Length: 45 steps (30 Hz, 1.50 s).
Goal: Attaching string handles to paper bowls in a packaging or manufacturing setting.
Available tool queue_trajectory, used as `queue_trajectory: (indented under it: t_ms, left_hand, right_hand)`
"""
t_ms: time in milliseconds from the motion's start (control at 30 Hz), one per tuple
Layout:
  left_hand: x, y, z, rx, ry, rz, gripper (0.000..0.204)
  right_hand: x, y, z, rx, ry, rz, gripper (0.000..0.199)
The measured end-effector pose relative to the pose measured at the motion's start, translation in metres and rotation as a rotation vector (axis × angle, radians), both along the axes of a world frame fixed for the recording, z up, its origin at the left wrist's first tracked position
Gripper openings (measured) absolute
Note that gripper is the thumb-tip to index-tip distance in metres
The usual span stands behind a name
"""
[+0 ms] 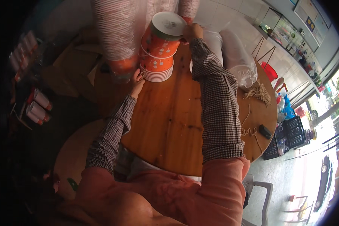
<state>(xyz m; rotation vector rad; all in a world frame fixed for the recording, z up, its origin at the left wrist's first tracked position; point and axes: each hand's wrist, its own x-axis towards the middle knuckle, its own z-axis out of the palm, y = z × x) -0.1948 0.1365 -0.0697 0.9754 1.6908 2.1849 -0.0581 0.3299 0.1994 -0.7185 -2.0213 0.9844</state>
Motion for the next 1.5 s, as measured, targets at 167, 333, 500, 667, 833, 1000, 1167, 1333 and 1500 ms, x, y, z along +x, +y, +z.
queue_trajectory:
  t_ms: [167, 333, 500, 667, 833, 1000, 1167, 1333, 1500]
  left_hand:
    - [-0.011, 0.006, -0.009, 0.049, 0.100, 0.017, 0.070]
    - [0.005, 0.016, 0.012, -0.047, 0.103, -0.079, 0.073]
    - [0.001, 0.016, 0.003, -0.002, 0.160, -0.050, 0.077]
    - [0.015, 0.017, 0.016, 0.020, 0.168, -0.080, 0.080]
    - [0.018, 0.016, 0.022, -0.016, 0.172, -0.109, 0.080]
    - [0.009, 0.013, 0.013, 0.034, 0.232, -0.106, 0.078]
    - [0.003, 0.002, 0.002, 0.040, 0.114, -0.098, 0.076]
    - [0.003, 0.009, -0.009, 0.055, 0.163, -0.058, 0.057]
    - [0.030, 0.002, 0.026, -0.214, 0.029, -0.245, 0.045]
  right_hand:
    - [-0.037, -0.011, 0.002, 0.159, -0.394, -0.003, 0.027]
    - [-0.034, 0.013, 0.002, 0.268, -0.328, -0.077, 0.027]
    - [-0.040, -0.002, -0.005, 0.101, -0.426, -0.032, 0.027]
    - [-0.039, 0.005, -0.019, 0.056, -0.478, -0.130, 0.026]
    - [-0.036, 0.009, -0.032, 0.071, -0.446, -0.150, 0.026]
    - [-0.043, -0.004, -0.033, 0.014, -0.466, -0.158, 0.026]
    - [-0.050, -0.008, -0.047, 0.095, -0.386, -0.123, 0.035]
    - [-0.022, 0.026, -0.073, 0.195, -0.317, -0.039, 0.050]
    - [0.033, 0.016, -0.100, -0.257, 0.021, -0.047, 0.055]
